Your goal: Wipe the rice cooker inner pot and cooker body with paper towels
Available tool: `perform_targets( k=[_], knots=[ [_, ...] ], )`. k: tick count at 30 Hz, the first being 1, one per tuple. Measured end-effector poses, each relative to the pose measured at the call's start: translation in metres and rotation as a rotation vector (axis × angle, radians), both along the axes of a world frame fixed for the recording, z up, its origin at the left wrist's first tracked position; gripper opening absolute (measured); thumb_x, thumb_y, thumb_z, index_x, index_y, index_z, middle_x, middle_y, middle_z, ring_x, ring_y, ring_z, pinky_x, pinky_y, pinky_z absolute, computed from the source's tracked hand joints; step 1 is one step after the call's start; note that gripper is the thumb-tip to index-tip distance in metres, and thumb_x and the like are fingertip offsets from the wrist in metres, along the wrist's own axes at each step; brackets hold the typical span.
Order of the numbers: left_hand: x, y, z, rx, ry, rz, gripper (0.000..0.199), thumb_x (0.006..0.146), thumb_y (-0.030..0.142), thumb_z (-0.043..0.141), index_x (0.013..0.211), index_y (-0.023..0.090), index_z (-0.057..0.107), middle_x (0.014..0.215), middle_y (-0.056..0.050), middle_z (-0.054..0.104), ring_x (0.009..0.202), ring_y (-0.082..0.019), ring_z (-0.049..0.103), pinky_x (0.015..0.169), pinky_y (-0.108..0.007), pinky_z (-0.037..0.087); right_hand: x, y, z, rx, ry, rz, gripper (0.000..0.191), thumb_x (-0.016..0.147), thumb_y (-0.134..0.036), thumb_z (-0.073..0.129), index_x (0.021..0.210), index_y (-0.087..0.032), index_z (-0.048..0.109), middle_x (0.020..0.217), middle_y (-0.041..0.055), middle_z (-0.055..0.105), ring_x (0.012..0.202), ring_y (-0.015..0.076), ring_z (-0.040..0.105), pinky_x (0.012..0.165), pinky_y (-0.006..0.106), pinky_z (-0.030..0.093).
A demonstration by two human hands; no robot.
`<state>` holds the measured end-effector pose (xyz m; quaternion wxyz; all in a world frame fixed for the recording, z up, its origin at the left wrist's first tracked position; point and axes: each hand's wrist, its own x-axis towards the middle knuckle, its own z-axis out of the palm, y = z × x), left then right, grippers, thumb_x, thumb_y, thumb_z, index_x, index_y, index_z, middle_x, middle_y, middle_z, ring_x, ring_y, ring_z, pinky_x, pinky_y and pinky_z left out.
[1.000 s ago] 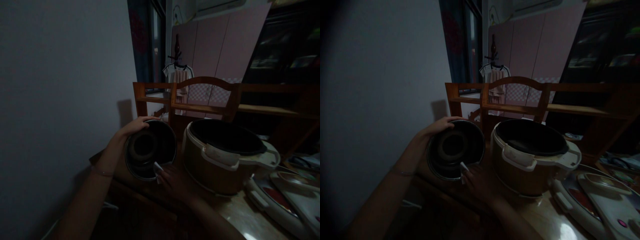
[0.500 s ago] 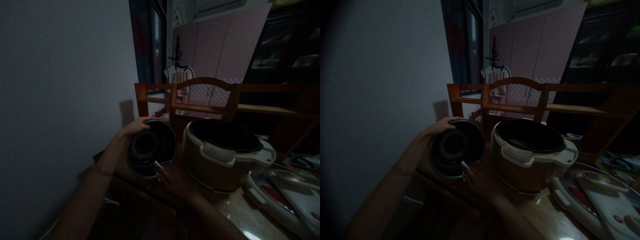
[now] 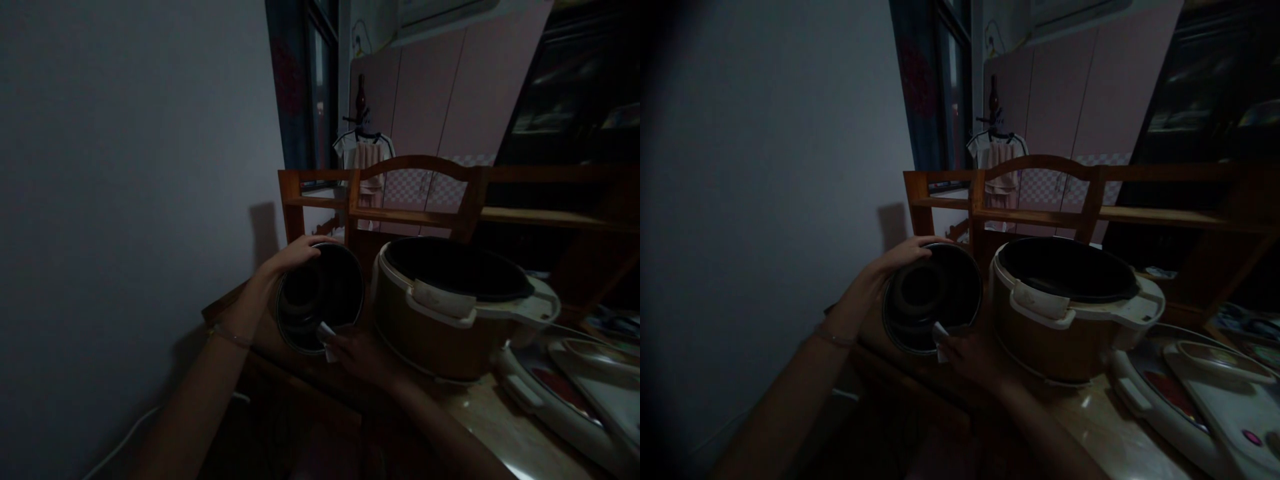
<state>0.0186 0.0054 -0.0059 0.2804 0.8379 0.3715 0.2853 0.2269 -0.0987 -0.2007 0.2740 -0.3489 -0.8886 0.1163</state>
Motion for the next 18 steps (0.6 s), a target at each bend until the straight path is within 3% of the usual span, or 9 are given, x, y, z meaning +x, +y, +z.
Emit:
perform_targets(
  k=[3,8,18],
  knots=[
    [-0.002,0.0,-0.001,0.02,0.001,0.005,0.068,0.064,0.011,0.046,0.13,0.016,0.063,0.13,-0.006,0.066,0.117,-0.024,0.061,0.104,-0.036,0.046,0.0,0.001,0.008,-0.123,0.052,0.033,0.031,0.102,-0.035,0.046,0.119,-0.027,0.071,0.097,0.0032,0.077,0.083,0.0167,0.072,0.07,0.024,0.047],
    [-0.011,0.002,-0.005,0.016,-0.018,-0.009,0.066,0.068,0.012,0.047,0.131,0.019,0.062,0.127,-0.005,0.068,0.119,-0.024,0.061,0.105,-0.037,0.046,-0.001,-0.003,0.017,-0.221,0.107,0.051,0.031,0.1,-0.034,0.05,0.118,-0.024,0.073,0.091,0.0023,0.077,0.076,0.0162,0.071,0.064,0.022,0.045],
    [-0.01,-0.003,-0.001,0.07,-0.003,-0.059,0.061,0.07,0.012,0.048,0.129,0.018,0.064,0.129,-0.005,0.066,0.12,-0.024,0.06,0.107,-0.037,0.045,-0.023,-0.002,0.002,-0.352,0.34,0.144,0.031,0.093,-0.038,0.061,0.115,-0.021,0.074,0.109,0.0028,0.076,0.094,0.0214,0.071,0.083,0.031,0.051]
  ],
)
